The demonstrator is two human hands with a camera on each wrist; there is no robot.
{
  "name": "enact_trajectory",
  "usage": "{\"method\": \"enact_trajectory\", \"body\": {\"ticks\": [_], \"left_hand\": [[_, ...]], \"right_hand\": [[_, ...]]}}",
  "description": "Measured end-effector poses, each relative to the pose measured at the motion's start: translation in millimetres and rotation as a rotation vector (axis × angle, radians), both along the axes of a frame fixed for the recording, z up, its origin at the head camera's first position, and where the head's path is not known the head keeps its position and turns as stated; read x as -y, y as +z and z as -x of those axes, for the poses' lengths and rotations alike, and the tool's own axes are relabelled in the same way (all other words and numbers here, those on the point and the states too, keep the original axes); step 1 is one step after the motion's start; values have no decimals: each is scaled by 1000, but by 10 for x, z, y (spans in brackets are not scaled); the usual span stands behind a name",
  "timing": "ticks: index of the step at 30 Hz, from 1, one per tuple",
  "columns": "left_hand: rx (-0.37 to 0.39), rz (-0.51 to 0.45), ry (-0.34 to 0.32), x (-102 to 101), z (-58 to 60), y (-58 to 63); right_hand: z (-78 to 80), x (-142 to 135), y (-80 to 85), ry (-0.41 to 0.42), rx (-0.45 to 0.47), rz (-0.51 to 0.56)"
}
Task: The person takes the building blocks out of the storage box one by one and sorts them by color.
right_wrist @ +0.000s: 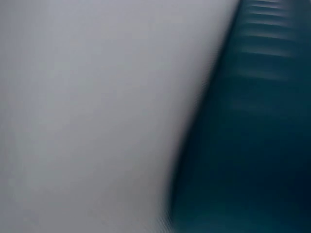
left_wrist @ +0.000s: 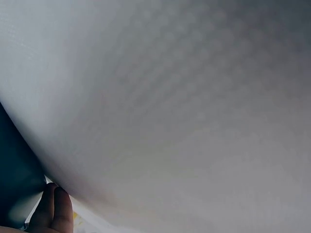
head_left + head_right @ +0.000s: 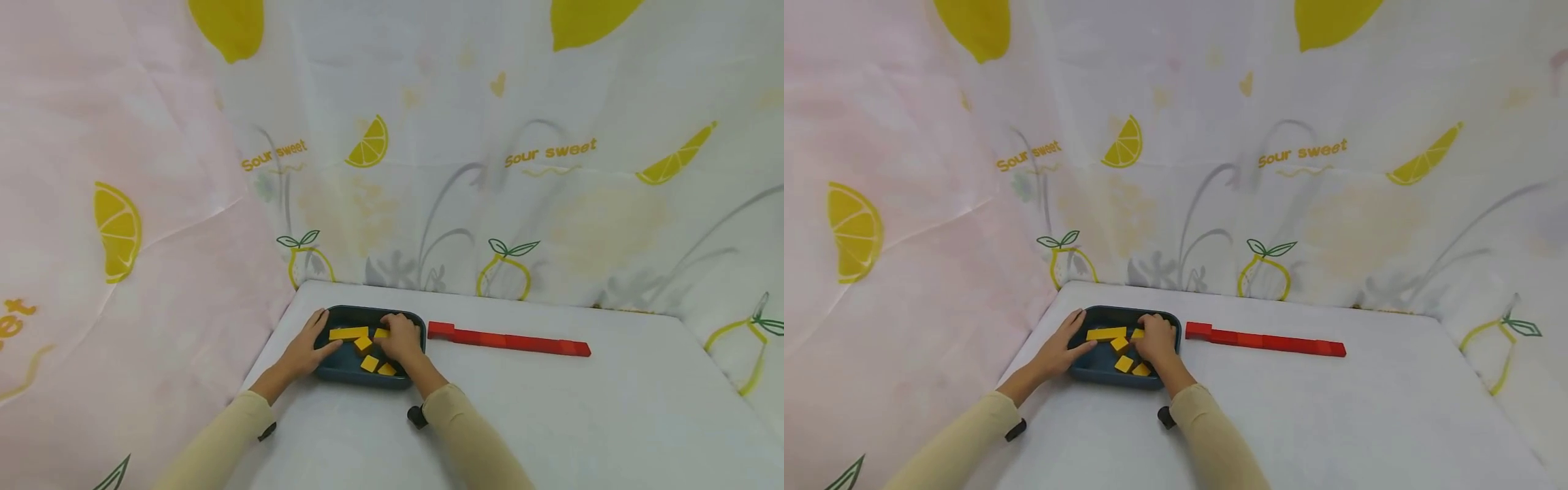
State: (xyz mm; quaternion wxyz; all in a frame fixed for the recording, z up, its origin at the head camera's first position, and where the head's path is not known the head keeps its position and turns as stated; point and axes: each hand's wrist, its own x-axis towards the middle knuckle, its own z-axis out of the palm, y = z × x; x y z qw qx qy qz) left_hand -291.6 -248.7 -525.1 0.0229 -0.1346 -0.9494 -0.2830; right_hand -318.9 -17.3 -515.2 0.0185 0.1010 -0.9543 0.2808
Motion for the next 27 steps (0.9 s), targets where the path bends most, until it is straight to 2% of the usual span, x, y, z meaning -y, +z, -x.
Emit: {"method": "enact_trajectory", "body": {"ticks": [4,12,22,27], "left_hand": [[4,-4,12,10,13,8],[-8,3,13,24,40,-1],[-10,-23,-10,28,23,-23],[-1,-13,-12,30,36,-26]], "right_hand": [[28,8,8,-17,33,-23],[56,2,5,-3,108,52],[62,-15,-21,-66,148,-2],[60,-17,-13,-78,150,71]]}}
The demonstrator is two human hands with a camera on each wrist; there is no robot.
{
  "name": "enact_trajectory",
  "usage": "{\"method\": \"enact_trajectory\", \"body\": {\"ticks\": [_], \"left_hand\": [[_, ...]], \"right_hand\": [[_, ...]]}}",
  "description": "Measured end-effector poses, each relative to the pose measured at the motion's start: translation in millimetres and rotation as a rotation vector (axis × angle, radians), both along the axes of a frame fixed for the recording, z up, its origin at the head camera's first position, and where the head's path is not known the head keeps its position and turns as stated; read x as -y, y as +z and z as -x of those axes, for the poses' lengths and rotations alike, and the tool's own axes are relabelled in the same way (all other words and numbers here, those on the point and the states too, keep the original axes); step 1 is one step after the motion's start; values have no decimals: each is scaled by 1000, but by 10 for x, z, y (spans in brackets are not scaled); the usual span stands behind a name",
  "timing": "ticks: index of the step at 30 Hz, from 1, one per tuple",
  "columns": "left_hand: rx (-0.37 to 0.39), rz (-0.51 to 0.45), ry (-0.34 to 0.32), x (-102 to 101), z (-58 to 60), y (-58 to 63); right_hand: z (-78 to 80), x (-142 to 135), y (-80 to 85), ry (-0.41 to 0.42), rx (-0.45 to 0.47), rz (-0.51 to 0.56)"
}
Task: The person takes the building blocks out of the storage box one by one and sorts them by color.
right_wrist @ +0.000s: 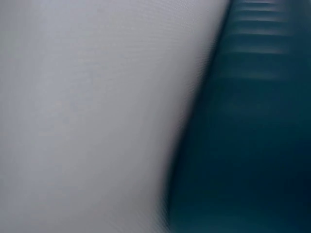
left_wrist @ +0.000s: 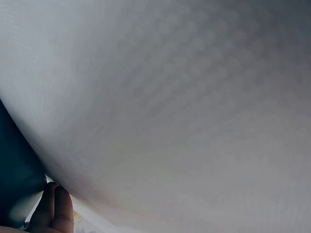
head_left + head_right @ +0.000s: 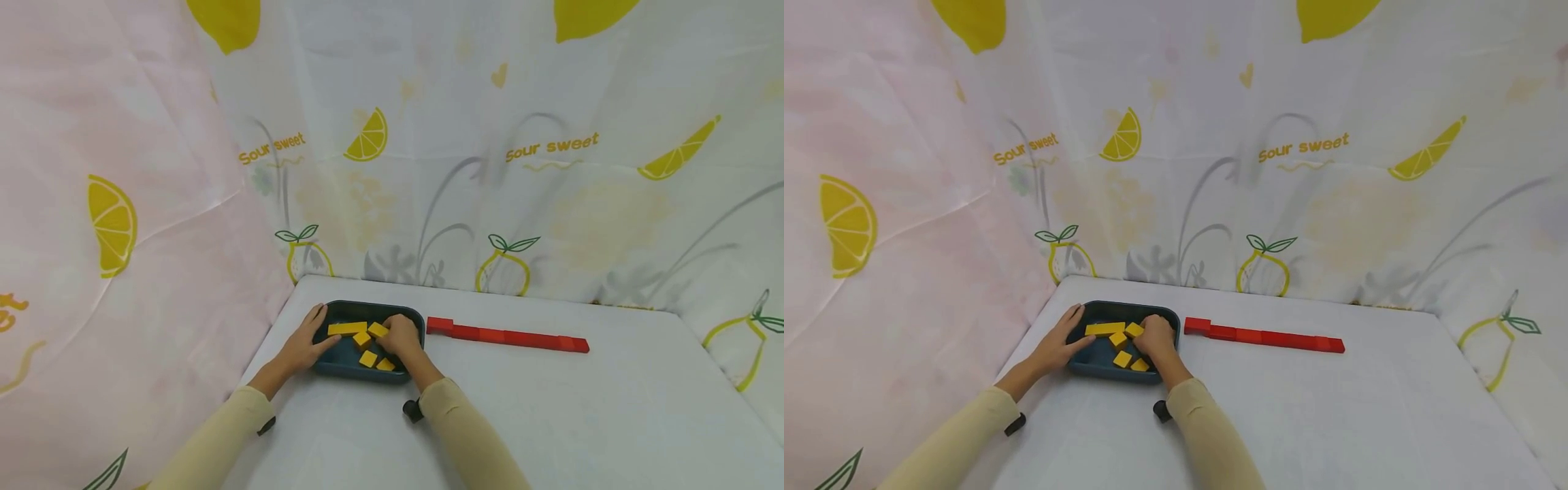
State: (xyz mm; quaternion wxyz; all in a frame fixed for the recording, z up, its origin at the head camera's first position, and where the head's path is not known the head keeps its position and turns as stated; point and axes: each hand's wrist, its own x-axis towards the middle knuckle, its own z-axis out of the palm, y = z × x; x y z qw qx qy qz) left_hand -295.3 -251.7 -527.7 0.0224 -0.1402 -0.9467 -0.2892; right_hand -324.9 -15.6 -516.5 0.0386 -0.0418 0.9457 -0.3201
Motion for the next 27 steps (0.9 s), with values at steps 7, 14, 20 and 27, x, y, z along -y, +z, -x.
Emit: {"method": "enact_trajectory", "body": {"ticks": [7,14,20,27], "left_hand": [[-10,-3,1,-18,-10,29],[13,-10,10,-21,-17,42],[22,7,21,-25,-16,52],[30,8,24,-16,-8,27]], "right_hand": [[-5,-17,10,41,-44,109],[-44,-33,53,90,-94,218],[-36,-25,44,111,-112,250],[-30,-27,25,154,-137,246]]}}
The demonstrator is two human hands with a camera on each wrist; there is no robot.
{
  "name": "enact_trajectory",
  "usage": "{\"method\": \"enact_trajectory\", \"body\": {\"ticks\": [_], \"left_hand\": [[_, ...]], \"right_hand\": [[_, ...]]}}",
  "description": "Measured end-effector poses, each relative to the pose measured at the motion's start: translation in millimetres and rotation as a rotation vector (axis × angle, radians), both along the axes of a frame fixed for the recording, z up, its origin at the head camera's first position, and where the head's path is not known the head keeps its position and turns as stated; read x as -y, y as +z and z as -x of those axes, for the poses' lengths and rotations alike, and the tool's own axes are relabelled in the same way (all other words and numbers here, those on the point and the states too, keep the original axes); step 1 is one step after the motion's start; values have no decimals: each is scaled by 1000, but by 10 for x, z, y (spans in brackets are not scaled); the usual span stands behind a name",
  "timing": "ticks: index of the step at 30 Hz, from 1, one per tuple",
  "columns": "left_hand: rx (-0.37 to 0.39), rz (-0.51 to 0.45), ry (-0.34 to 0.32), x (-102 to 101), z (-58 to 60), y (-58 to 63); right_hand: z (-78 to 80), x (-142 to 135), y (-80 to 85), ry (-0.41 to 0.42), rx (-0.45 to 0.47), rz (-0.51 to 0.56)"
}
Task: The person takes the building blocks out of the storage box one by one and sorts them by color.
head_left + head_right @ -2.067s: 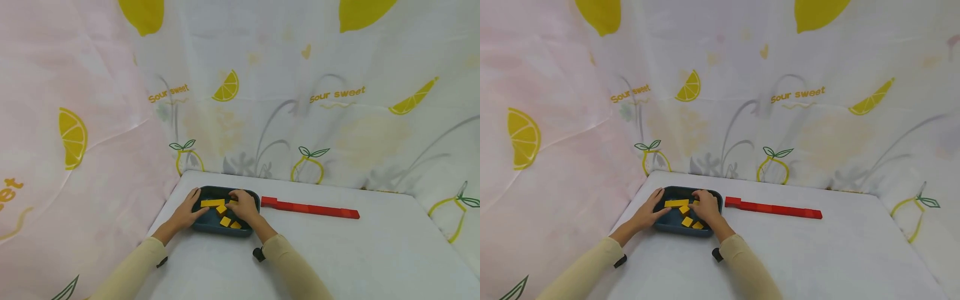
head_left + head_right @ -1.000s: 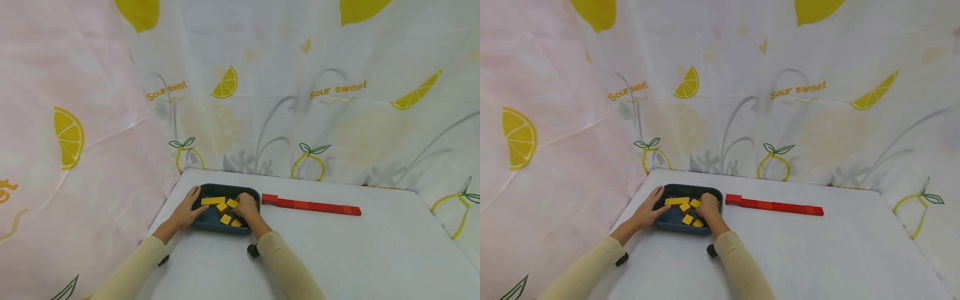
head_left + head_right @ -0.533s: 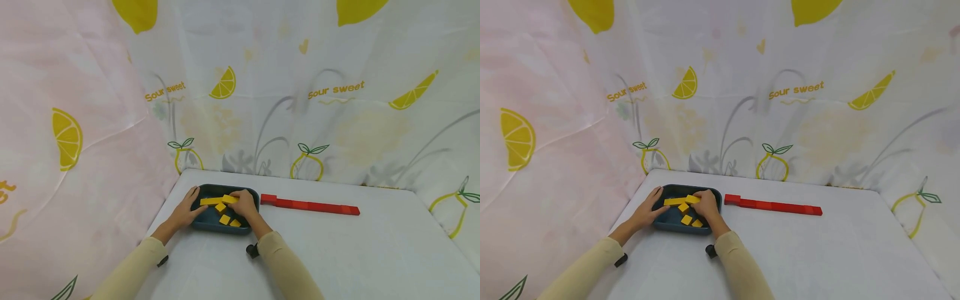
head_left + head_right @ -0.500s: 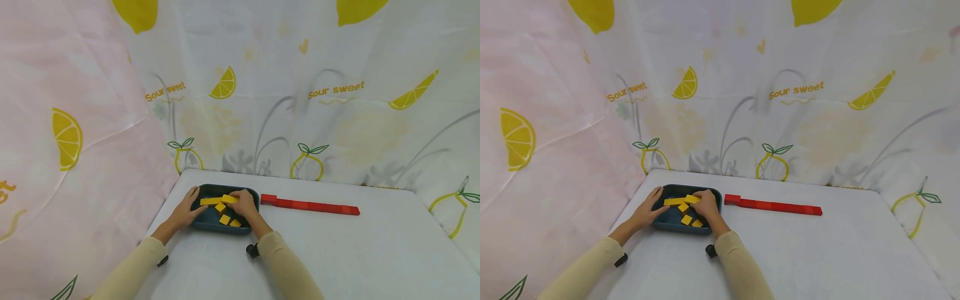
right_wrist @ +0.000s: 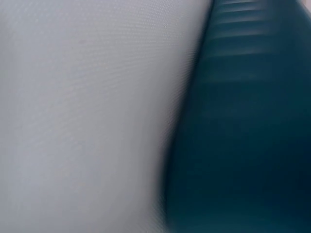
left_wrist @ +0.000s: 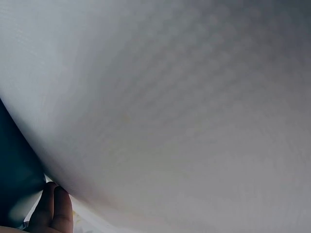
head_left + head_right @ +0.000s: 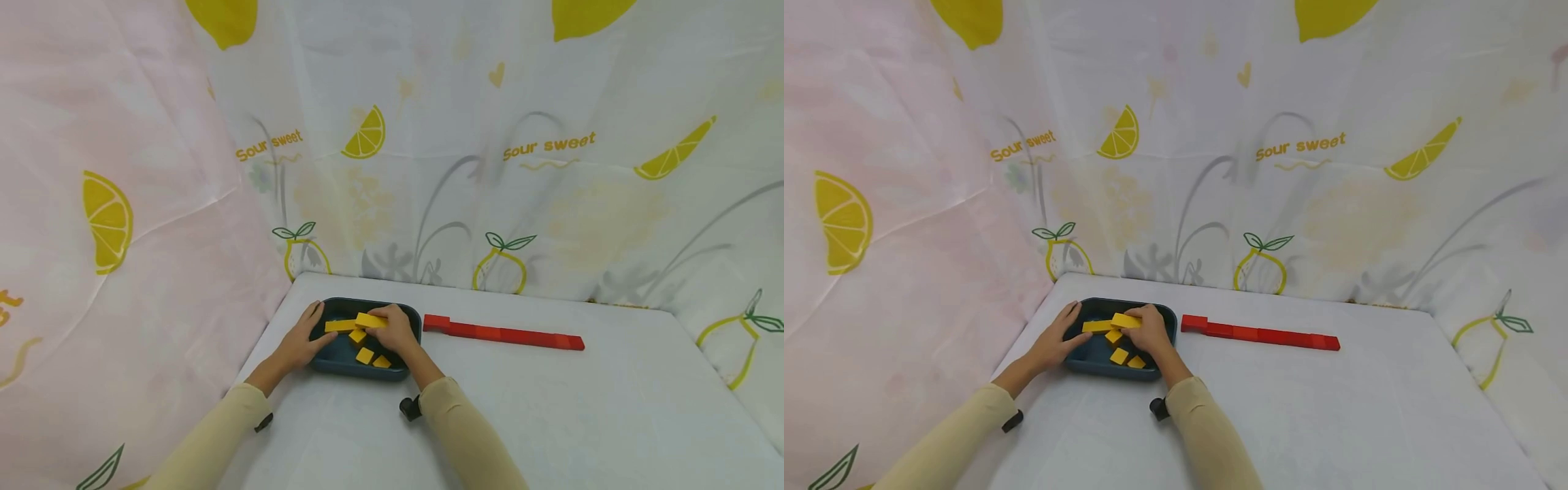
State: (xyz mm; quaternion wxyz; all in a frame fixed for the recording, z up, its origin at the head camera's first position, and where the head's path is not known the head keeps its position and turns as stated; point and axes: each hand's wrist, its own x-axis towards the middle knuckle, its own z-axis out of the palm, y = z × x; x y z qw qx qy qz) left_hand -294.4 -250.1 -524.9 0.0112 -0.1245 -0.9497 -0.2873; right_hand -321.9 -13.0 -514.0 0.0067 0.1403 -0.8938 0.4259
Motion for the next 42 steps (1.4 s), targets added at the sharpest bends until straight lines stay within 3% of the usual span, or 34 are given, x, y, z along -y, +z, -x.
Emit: {"method": "enact_trajectory", "body": {"ticks": [12,18,26,35,42], "left_hand": [[-4,0,2,-1,24,5],[-10,-8,-9,11,-17,15],[-26,-8,-12,39,-11,24],[-25,-20,-28,49,-2,0],[-1,3,-19,34,12,-2]], "right_hand": [[-24,-4,72,79,-61,27],[-131,-4,185,155,-109,50],[-238,-207,433,207,-29,230],[-368,-816,527,81,-34,194],[-344,-1332,419,-57,138,259]]}}
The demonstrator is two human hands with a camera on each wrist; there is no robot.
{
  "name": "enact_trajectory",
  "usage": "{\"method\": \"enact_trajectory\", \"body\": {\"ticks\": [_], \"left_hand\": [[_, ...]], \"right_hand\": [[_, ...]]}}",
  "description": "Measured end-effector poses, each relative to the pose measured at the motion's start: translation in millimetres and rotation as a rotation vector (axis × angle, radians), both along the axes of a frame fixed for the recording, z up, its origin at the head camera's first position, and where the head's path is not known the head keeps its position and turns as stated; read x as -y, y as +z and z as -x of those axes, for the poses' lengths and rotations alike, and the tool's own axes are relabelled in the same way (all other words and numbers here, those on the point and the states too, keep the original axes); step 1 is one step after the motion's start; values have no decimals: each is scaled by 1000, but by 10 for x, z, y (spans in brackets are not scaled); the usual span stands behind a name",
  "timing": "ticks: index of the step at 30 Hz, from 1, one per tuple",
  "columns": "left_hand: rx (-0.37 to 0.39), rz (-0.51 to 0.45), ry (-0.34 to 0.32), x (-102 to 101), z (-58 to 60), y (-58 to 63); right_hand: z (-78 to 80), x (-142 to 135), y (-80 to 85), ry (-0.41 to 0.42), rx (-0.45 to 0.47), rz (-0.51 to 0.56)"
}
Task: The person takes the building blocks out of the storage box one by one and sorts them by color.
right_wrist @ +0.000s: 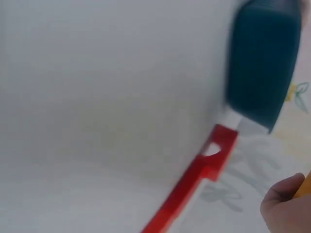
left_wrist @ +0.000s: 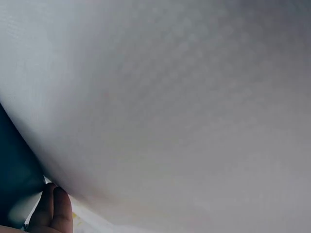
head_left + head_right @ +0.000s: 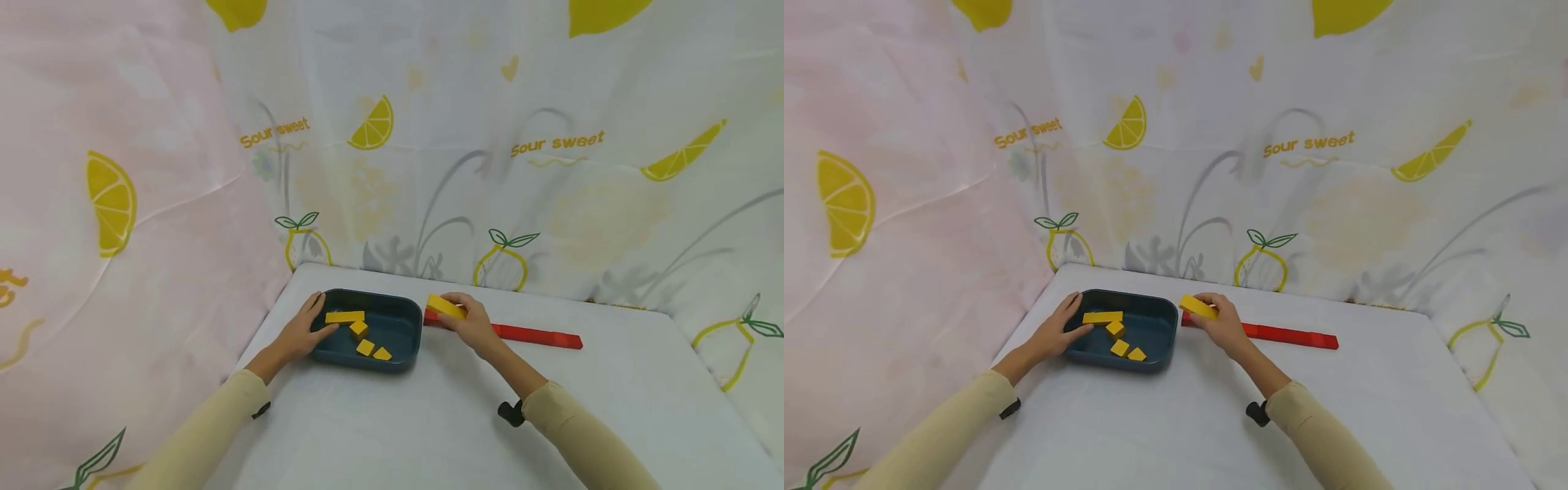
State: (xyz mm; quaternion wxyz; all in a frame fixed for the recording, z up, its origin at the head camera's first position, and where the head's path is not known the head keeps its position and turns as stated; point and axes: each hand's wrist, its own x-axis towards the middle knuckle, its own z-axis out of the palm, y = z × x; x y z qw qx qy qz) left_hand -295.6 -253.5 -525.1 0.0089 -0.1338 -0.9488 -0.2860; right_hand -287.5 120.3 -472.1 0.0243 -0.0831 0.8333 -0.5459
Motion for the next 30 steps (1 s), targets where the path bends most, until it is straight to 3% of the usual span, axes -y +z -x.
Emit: {"method": "enact_trajectory", "body": {"ticks": [6,13,21,30], "left_hand": [[-16,3,2,30,-1,27],[-40,-12,-18,-3,6,12],[-8,-4,-16,-24,0,-42],[-7,-9,-8,-2,9,-15]], "right_hand": [[-36,-168,-274,-71,100,4],[-106,-216,-545,-46,152,-69],[-158,-168,-672,13,203,-107],[-111,-63,-663,53,159,-187]]}}
